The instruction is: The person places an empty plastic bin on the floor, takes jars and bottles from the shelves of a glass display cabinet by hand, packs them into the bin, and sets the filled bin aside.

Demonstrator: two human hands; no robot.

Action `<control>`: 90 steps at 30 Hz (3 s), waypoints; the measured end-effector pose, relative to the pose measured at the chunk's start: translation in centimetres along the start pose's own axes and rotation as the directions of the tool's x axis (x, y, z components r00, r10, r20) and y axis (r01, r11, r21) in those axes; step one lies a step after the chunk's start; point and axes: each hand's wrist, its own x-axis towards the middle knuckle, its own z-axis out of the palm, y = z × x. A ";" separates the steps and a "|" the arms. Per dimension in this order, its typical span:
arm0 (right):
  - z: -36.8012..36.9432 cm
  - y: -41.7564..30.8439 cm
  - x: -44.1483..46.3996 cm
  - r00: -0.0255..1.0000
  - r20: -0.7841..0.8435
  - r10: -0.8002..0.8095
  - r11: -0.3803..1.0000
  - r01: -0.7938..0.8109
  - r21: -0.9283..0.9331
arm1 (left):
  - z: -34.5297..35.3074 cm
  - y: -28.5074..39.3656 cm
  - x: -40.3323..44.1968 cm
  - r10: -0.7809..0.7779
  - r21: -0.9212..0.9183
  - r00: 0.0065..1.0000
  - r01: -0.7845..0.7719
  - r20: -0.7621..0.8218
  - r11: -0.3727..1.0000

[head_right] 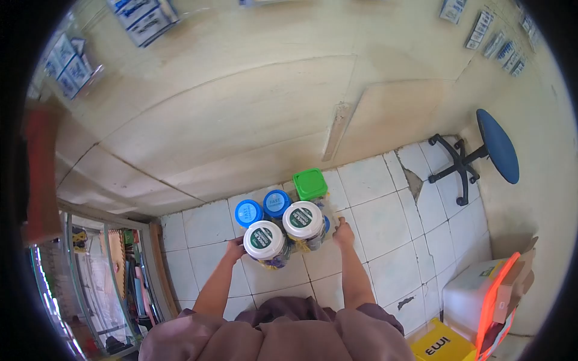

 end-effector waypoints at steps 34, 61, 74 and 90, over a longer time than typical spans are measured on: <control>-4.4 3.2 8.0 0.931 -0.163 0.328 0.945 -0.325 0.046 | 12.8 6.7 10.1 0.031 0.438 0.951 0.113 -0.308 0.892; -10.6 7.3 14.3 0.774 0.591 0.227 0.963 -0.270 -0.017 | 7.4 9.1 0.2 -0.162 -0.208 0.984 0.144 -0.075 0.968; -15.1 -33.9 -5.5 0.226 0.402 -0.887 0.277 0.958 0.072 | -3.4 -15.2 -31.0 -0.510 -0.746 0.561 -0.355 -0.652 0.563; 10.4 -23.6 -60.3 -0.455 0.889 -0.057 -0.429 0.815 0.390 | 27.9 -44.9 -65.0 -0.939 -0.639 0.126 -0.760 -0.320 0.115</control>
